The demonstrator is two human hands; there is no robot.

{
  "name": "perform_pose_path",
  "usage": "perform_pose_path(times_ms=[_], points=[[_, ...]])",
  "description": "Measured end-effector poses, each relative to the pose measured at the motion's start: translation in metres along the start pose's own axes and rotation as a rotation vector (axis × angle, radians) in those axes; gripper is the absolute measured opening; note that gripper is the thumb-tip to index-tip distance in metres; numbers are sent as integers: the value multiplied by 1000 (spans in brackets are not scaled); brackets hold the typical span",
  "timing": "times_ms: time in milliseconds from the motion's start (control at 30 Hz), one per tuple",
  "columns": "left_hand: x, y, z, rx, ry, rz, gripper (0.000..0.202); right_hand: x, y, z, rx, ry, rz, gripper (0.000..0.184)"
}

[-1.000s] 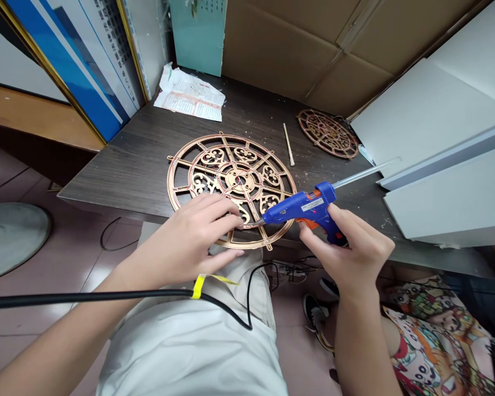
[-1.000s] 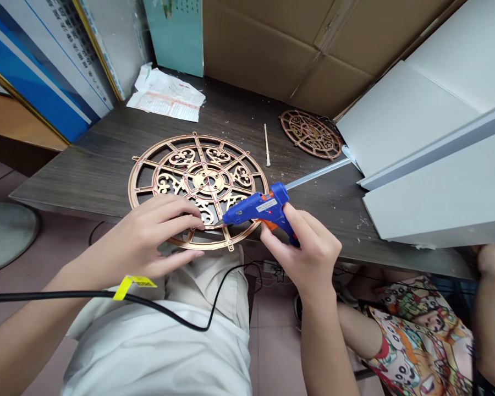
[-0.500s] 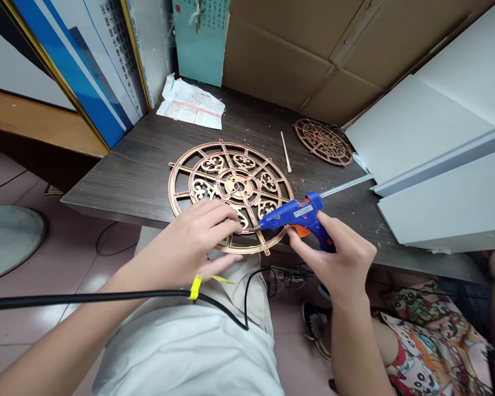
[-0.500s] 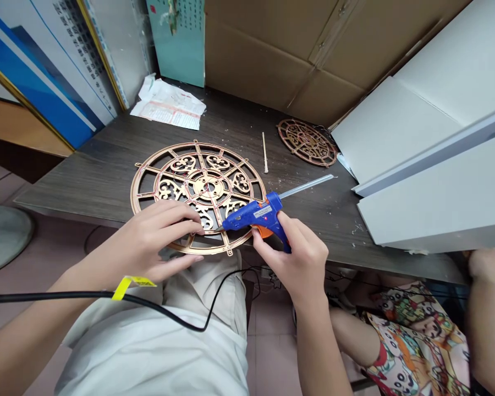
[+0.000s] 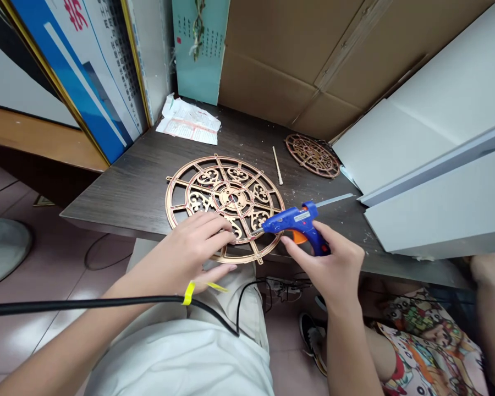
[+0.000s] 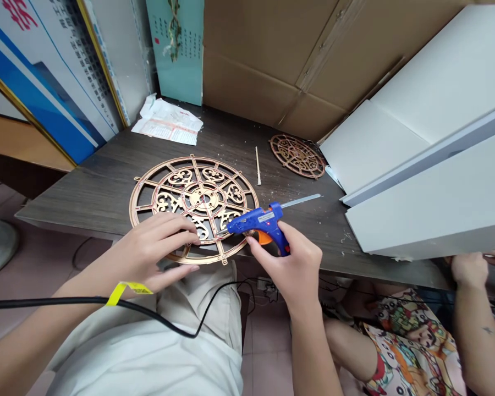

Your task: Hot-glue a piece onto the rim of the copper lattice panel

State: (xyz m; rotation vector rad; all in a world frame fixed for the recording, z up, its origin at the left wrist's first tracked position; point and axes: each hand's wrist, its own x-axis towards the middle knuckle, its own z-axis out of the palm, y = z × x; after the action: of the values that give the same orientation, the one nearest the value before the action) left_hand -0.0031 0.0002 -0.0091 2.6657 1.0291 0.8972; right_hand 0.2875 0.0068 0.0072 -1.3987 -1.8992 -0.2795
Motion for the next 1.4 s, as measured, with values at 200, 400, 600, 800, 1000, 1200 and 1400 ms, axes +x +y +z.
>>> perform_pose_path(times_ms=[200, 400, 600, 800, 1000, 1200, 1400], points=[[2, 0, 1, -1, 19, 1, 22, -6, -8, 5, 62, -73, 70, 40], [2, -1, 4, -21, 47, 2, 23, 1, 5, 1, 51, -49, 296, 47], [2, -6, 3, -8, 43, -24, 21, 12, 41, 0, -61, -39, 583, 56], [4, -12, -3, 67, -1, -59, 20, 7, 54, 8, -37, 10, 616, 49], [0, -13, -7, 99, 1, -86, 25, 1, 54, 19, -100, 103, 551, 43], [-2, -12, -6, 120, 27, -75, 24, -2, 56, 24, -136, 126, 524, 42], [-2, -12, -5, 139, 18, -86, 29, -2, 55, 23, -120, 107, 533, 40]])
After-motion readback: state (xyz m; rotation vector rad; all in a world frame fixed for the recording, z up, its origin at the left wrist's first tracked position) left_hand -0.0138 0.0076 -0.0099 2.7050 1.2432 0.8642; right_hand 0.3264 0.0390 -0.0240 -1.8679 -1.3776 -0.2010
